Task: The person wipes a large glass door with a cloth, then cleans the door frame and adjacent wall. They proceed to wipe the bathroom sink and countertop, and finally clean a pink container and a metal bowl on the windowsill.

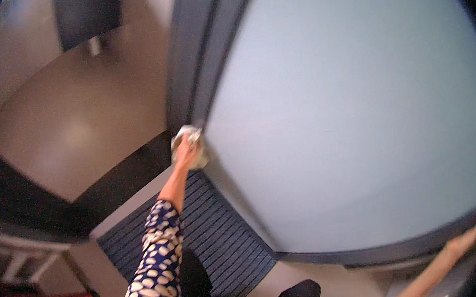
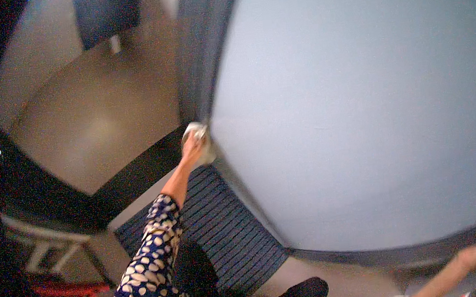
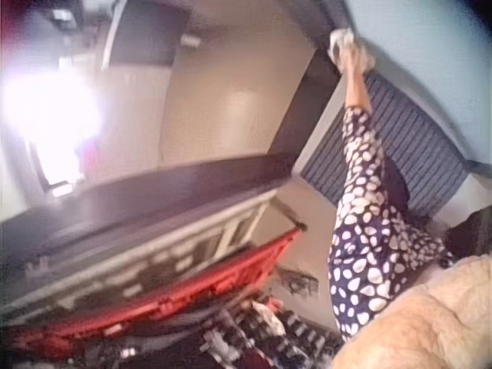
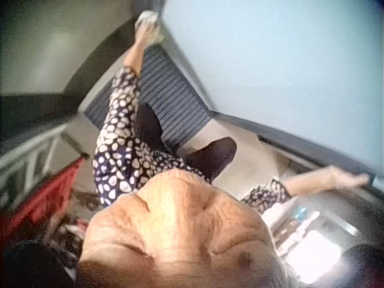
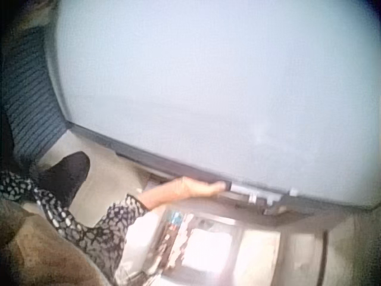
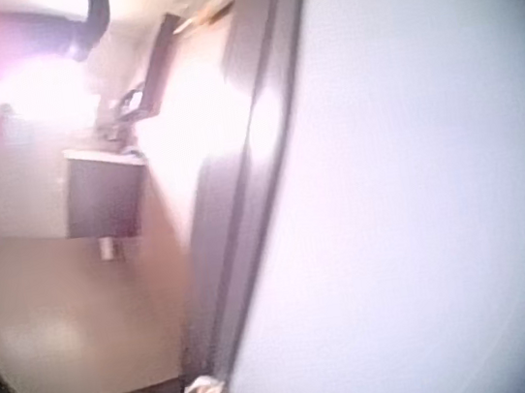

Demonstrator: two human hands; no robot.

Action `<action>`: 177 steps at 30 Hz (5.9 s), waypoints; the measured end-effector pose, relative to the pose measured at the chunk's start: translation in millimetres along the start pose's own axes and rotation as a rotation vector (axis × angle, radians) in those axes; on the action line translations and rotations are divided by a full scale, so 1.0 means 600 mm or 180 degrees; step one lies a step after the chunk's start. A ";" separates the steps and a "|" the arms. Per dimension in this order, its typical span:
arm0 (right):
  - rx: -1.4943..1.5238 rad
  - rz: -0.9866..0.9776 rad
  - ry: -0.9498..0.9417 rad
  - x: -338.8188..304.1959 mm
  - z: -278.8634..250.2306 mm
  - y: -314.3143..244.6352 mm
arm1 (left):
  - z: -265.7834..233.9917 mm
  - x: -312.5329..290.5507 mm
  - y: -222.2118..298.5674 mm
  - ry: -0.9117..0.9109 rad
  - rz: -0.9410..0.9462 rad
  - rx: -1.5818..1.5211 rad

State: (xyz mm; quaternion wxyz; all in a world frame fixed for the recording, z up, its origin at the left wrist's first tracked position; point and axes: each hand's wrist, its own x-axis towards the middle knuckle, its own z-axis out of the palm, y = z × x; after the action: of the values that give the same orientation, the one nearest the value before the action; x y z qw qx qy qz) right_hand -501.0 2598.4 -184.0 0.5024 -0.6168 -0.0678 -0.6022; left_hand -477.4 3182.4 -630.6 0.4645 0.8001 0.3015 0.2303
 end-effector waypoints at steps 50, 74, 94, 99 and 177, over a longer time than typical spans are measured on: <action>0.2739 0.1219 -0.1343 -0.213 -0.030 0.098 | 0.174 -0.551 0.603 -0.0131 0.4260 -0.0500; 0.2239 0.1477 -0.2702 -0.351 0.023 0.168 | 0.166 -0.484 0.524 0.0559 0.4386 0.0211; 0.3739 0.3200 -0.3377 -0.367 0.148 0.151 | 0.139 -0.417 0.509 0.0767 0.4212 0.0004; 0.3647 0.3318 -0.3306 -0.351 0.122 0.188 | 0.145 -0.416 0.490 0.0854 0.4307 -0.0197; 0.4427 -0.1513 -0.1269 -0.236 0.500 -0.439 | -0.247 -0.384 0.614 0.4238 0.1937 -0.0423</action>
State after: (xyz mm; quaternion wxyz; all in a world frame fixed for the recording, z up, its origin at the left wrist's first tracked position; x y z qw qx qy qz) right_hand -517.6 3010.9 -88.2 0.6103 -0.2241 -0.6521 -0.3899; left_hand -638.8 2968.9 -257.5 0.1461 0.5093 0.2697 0.8041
